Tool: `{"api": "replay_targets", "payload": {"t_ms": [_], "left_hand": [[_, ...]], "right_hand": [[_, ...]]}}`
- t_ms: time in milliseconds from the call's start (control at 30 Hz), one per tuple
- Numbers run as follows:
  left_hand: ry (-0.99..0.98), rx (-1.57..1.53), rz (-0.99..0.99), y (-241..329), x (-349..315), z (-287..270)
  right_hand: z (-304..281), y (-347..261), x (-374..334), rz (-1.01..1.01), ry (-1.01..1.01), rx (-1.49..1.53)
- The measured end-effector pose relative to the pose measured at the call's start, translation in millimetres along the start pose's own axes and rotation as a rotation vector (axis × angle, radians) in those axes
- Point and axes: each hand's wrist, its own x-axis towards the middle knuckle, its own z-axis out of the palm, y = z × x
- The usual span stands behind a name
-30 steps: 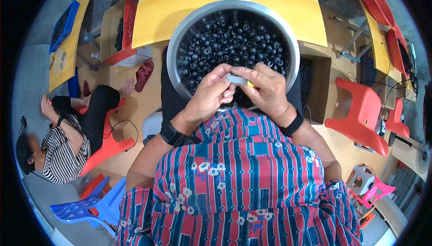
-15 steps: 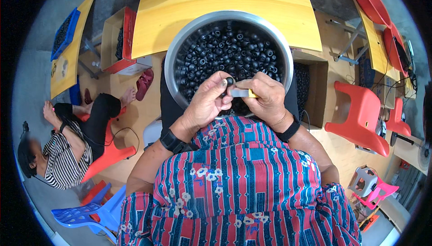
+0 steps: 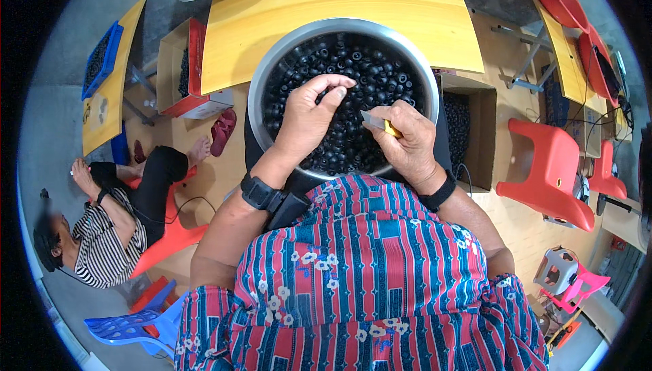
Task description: Cleaning and scraping small round black objects in a metal bowl.
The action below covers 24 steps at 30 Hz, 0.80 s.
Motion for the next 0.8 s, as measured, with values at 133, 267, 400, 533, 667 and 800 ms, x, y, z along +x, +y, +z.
{"api": "replay_targets", "payload": {"t_ms": [133,267,400,533,667,800], "left_hand": [[-0.034,0.495,0.134,6.8,5.0,1.5],[-0.028,0.622,0.221,1.8,11.3,4.4],[-0.05,0.629,0.247,-4.6,16.6,2.1],[-0.082,0.615,0.253,-2.5,15.9,0.2],[-0.064,0.597,0.3,-5.6,14.4,1.9],[-0.054,0.593,0.312,-8.3,12.7,5.9]], "right_hand": [[-0.5,0.4,-0.5,0.004,0.005,0.011],[0.6,1.6,-1.6,-0.005,-0.004,0.018],[0.7,0.2,-1.3,-0.012,-0.001,0.029],[0.7,-1.5,-0.9,0.012,-0.011,0.003],[3.8,-0.9,-0.7,0.021,-0.017,0.028],[3.0,-5.6,-0.9,0.036,-0.028,0.009]]}}
